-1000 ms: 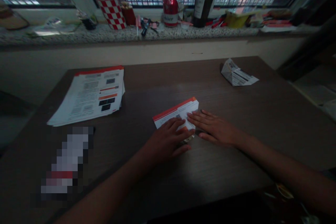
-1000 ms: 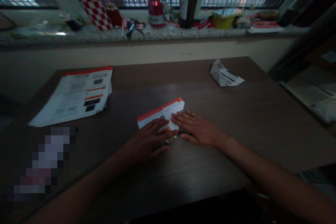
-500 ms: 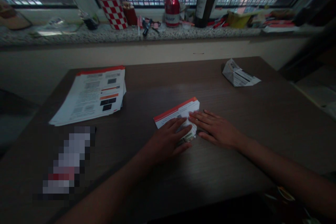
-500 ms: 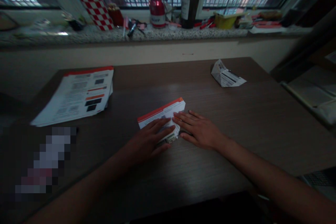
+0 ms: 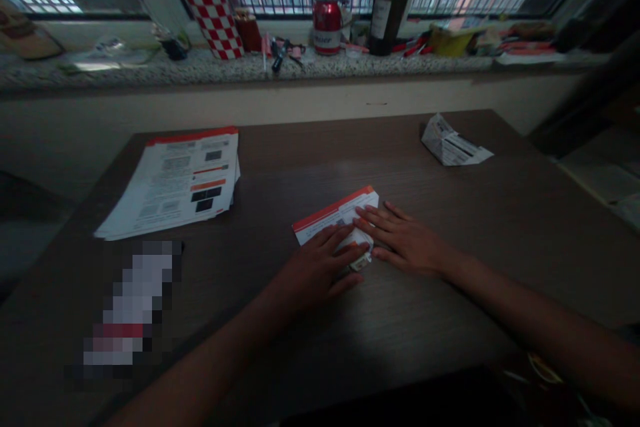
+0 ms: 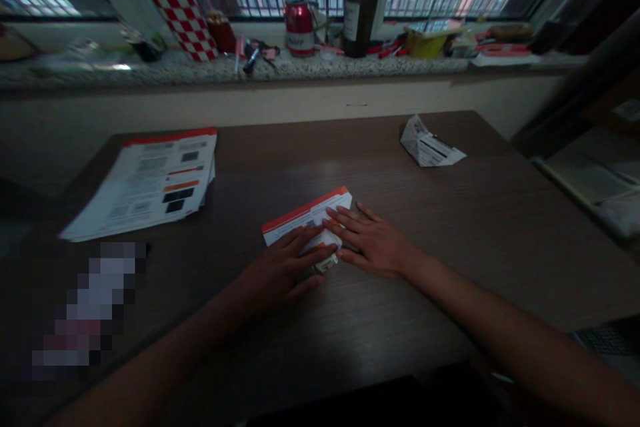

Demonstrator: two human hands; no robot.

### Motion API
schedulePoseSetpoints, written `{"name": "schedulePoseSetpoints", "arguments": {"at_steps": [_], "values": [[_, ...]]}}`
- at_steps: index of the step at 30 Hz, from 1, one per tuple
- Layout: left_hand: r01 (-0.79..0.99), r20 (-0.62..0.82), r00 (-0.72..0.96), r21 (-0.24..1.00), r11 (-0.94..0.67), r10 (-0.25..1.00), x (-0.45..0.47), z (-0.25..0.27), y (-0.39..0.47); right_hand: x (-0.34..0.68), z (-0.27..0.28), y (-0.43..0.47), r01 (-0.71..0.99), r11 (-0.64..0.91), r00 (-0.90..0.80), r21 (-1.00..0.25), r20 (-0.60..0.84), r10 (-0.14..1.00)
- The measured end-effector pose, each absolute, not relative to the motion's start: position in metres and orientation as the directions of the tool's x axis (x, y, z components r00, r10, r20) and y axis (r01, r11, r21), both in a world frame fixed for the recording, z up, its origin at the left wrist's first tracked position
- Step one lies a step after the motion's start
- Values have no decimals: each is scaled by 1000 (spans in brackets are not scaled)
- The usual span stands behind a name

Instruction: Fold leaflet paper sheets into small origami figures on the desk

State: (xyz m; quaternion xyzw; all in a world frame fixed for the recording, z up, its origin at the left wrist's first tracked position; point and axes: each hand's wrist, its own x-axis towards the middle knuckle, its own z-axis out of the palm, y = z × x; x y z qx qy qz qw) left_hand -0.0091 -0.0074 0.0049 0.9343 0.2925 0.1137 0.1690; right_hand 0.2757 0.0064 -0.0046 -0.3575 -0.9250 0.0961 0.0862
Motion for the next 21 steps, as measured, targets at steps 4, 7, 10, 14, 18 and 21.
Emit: {"name": "schedulePoseSetpoints", "arguments": {"at_steps": [4, 7, 10, 14, 18, 21], "values": [[520, 94, 799, 388, -761, 594, -10, 3, -8, 278, -7, 9, 683, 684, -689, -255, 84, 720], [522, 87, 799, 394, -757, 596, -10, 1, -7, 279, -9, 11, 718, 651, -653, -248, 86, 753], [522, 80, 801, 392, -758, 593, -10, 1, -6, 279, -9, 16, 762, 607, -603, -226, 94, 792], [526, 72, 801, 389, -756, 594, -11, 1, -7, 281, -11, 22, 795, 569, -561, -209, 101, 821], [527, 80, 802, 373, -764, 592, -11, 1, -7, 280, -14, 23, 809, 551, -542, -202, 103, 834], [526, 92, 803, 353, -774, 588, -10, 0, -6, 278, -16, 23, 817, 532, -523, -220, 105, 846]]}}
